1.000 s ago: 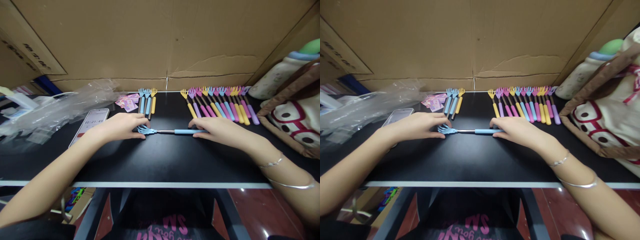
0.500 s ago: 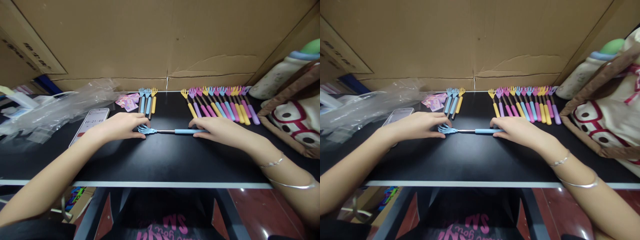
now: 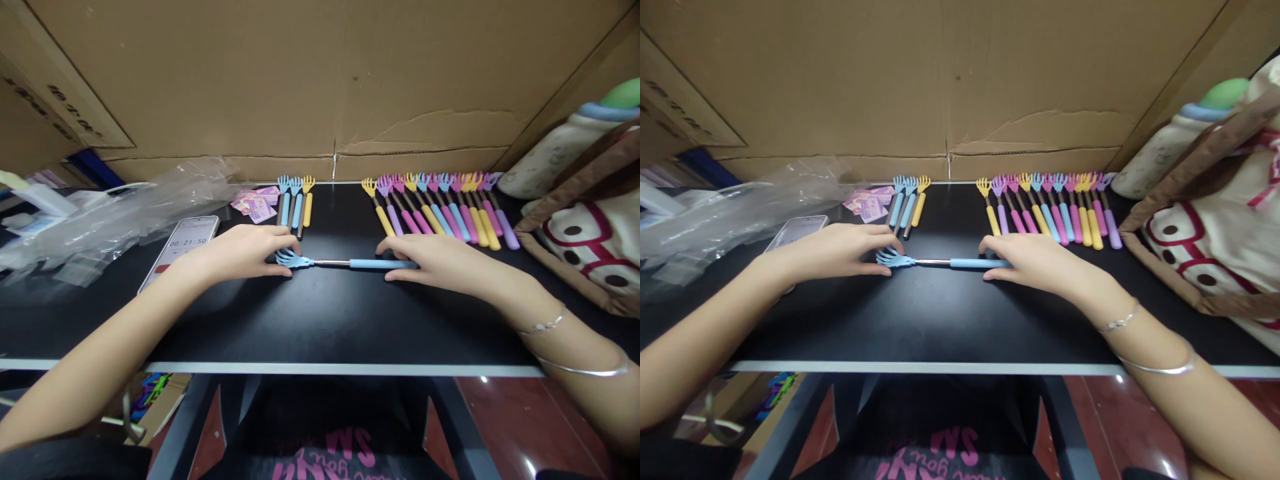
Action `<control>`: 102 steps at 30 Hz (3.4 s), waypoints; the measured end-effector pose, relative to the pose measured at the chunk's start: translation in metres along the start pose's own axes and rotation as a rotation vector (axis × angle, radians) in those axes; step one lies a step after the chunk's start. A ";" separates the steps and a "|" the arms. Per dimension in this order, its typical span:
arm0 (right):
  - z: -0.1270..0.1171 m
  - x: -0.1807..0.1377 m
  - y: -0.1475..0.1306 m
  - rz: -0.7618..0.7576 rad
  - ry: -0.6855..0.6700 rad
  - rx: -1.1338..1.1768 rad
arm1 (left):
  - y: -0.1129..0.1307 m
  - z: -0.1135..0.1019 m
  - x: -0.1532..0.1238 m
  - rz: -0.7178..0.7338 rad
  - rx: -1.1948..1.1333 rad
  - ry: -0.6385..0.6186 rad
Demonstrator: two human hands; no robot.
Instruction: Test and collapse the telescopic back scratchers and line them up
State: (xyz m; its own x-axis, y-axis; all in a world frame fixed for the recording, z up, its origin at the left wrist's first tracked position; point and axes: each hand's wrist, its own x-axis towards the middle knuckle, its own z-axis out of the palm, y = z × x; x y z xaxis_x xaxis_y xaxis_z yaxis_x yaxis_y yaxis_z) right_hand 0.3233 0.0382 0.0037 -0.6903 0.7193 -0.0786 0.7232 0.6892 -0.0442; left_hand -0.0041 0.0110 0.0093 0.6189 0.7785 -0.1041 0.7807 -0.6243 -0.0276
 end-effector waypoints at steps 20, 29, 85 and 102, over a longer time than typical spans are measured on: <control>0.001 0.000 0.001 0.028 -0.026 0.056 | -0.001 0.001 0.000 0.001 -0.016 0.005; 0.001 0.000 0.001 0.029 -0.039 0.075 | 0.001 -0.002 0.001 -0.010 -0.005 -0.009; 0.003 -0.001 0.003 -0.038 0.000 0.010 | 0.005 -0.003 0.000 -0.017 0.038 -0.005; 0.000 -0.001 -0.005 -0.101 0.064 -0.041 | 0.009 -0.004 0.001 -0.030 0.112 0.050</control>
State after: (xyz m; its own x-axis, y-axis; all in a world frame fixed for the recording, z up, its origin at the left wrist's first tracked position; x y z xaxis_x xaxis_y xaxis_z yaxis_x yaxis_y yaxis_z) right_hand 0.3208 0.0340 0.0037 -0.7604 0.6494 -0.0116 0.6495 0.7603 -0.0078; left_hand 0.0037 0.0064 0.0134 0.6008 0.7977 -0.0521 0.7863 -0.6015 -0.1413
